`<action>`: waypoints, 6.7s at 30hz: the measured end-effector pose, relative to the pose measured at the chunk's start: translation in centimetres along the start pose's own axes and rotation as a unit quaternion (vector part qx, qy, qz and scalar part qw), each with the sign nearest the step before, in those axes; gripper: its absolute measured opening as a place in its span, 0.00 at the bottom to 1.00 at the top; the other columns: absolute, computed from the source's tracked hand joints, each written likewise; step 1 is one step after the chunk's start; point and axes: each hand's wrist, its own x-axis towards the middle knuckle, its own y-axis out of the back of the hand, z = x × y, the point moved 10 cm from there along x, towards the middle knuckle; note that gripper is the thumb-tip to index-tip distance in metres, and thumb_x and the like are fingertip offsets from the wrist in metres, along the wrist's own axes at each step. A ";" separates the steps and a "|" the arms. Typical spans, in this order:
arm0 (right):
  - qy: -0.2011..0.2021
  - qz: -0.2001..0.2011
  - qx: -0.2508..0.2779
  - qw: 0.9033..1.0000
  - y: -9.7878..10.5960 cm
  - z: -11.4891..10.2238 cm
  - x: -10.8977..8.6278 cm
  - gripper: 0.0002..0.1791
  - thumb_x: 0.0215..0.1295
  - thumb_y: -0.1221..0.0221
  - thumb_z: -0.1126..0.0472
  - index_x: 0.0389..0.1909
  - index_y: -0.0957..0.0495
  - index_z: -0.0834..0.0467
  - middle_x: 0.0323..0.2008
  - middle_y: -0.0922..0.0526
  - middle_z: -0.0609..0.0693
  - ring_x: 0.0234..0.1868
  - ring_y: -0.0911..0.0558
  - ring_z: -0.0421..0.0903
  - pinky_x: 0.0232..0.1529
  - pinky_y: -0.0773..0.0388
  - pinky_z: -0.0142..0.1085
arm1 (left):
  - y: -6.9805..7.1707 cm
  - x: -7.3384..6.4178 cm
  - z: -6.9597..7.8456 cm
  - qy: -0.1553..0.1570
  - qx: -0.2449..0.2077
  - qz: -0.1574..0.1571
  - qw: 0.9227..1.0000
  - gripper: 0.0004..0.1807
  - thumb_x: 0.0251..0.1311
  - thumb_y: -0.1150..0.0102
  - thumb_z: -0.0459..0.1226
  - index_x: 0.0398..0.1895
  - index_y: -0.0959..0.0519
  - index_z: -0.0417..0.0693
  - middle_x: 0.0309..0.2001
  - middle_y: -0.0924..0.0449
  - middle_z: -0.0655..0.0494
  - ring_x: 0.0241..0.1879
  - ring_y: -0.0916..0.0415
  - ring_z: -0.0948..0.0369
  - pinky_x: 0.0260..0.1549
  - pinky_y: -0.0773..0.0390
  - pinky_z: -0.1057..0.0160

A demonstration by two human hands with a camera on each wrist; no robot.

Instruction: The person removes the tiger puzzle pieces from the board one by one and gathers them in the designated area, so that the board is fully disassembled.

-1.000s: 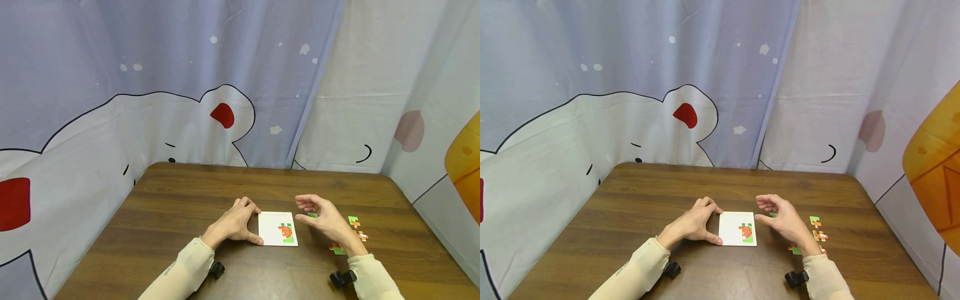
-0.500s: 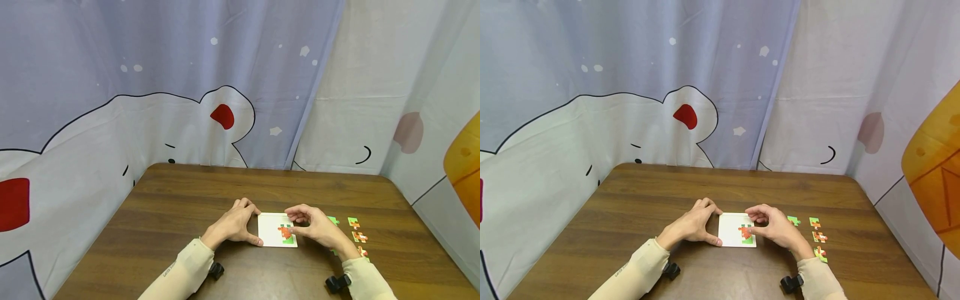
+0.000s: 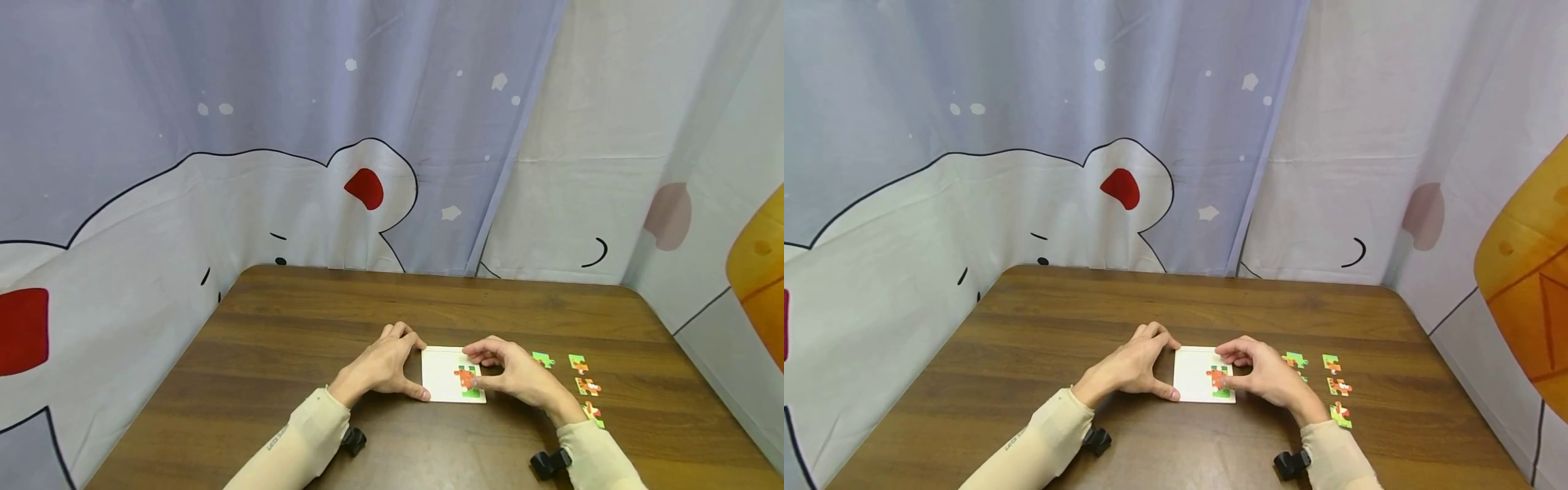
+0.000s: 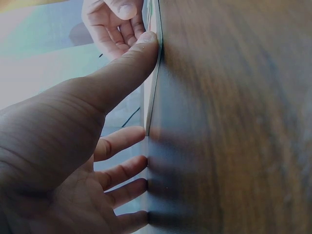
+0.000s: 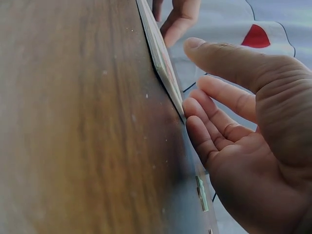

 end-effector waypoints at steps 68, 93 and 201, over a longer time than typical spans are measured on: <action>0.014 0.003 -0.090 0.996 0.0 -0.5 0.1 0.17 0.69 0.23 0.65 0.57 0.10 0.51 0.50 0.14 0.46 0.48 0.17 0.47 0.51 0.17 0.37 | 0.2 0.0 0.1 -0.002 -0.007 -0.003 1.000 0.50 0.45 0.10 0.62 0.69 0.19 0.49 0.68 0.26 0.48 0.64 0.30 0.51 0.64 0.20 0.52; 0.027 0.090 -0.068 0.993 5.7 -1.4 -1.1 0.19 0.71 0.27 0.69 0.61 0.12 0.57 0.54 0.13 0.51 0.50 0.16 0.49 0.54 0.16 0.38 | 0.3 0.0 0.2 0.001 -0.003 -0.002 1.000 0.51 0.45 0.09 0.62 0.70 0.19 0.48 0.68 0.26 0.48 0.65 0.29 0.50 0.64 0.20 0.51; -0.025 0.105 -0.056 0.993 6.7 0.9 -5.3 0.25 0.69 0.22 0.62 0.64 0.15 0.62 0.51 0.10 0.58 0.48 0.13 0.46 0.46 0.13 0.35 | 0.3 -0.2 0.0 -0.001 -0.004 -0.003 1.000 0.51 0.45 0.10 0.63 0.70 0.19 0.50 0.68 0.26 0.51 0.64 0.30 0.53 0.63 0.20 0.55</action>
